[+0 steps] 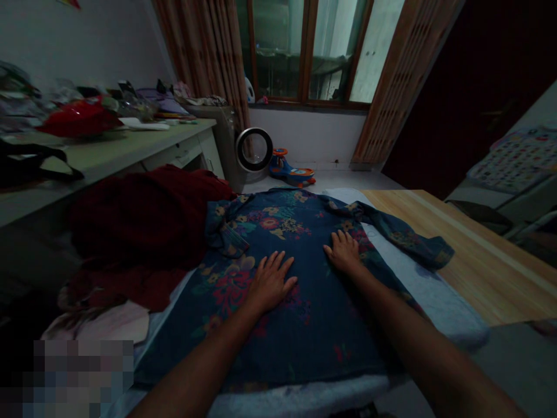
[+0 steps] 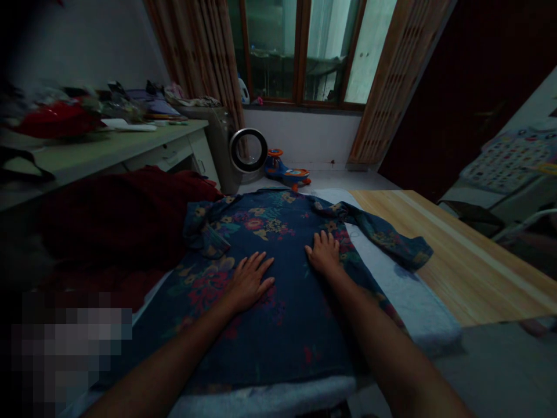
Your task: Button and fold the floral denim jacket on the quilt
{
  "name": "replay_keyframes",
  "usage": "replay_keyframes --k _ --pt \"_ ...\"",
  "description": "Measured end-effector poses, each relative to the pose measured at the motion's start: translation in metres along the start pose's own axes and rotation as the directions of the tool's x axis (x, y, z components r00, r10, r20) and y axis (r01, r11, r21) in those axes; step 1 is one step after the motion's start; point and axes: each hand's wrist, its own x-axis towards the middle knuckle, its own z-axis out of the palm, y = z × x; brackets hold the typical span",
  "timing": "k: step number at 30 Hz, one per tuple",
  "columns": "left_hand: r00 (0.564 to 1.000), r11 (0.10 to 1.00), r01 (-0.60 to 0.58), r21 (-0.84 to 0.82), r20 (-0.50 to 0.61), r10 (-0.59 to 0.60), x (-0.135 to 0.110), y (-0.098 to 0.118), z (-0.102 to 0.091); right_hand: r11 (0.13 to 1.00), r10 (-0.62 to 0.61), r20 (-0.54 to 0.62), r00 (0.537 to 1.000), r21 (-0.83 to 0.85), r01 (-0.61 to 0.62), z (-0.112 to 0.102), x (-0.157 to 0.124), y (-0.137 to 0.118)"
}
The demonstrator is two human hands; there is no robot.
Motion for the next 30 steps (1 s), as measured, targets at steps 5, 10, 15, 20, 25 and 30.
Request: replay_keyframes --k 5,10,15,20,25,30 --pt "1.000 1.000 0.010 -0.022 -0.005 -0.010 -0.002 0.000 -0.003 0.998 -0.064 -0.014 0.998 0.020 0.064 0.005 -0.020 -0.007" --pt "0.998 0.998 0.066 0.018 0.017 -0.066 -0.018 -0.009 -0.010 0.997 -0.069 -0.020 0.997 0.027 0.069 0.003 -0.021 -0.007" --pt "0.981 0.972 0.188 0.138 0.024 -0.193 -0.064 -0.033 -0.027 1.000 0.002 -0.019 1.000 -0.016 -0.002 -0.009 -0.036 -0.032" --pt "0.947 0.925 0.308 0.224 0.017 -0.320 -0.120 -0.064 -0.043 0.973 -0.217 0.010 0.976 0.082 0.215 -0.011 -0.078 -0.071" --pt "0.929 0.890 0.355 0.285 -0.002 -0.370 -0.156 -0.078 -0.052 0.961 -0.254 -0.037 0.967 0.102 0.256 -0.002 -0.102 -0.084" --pt "0.907 0.855 0.404 0.323 -0.026 -0.419 -0.161 -0.072 -0.071 0.961 -0.259 -0.066 0.964 0.087 0.264 0.002 -0.101 -0.080"
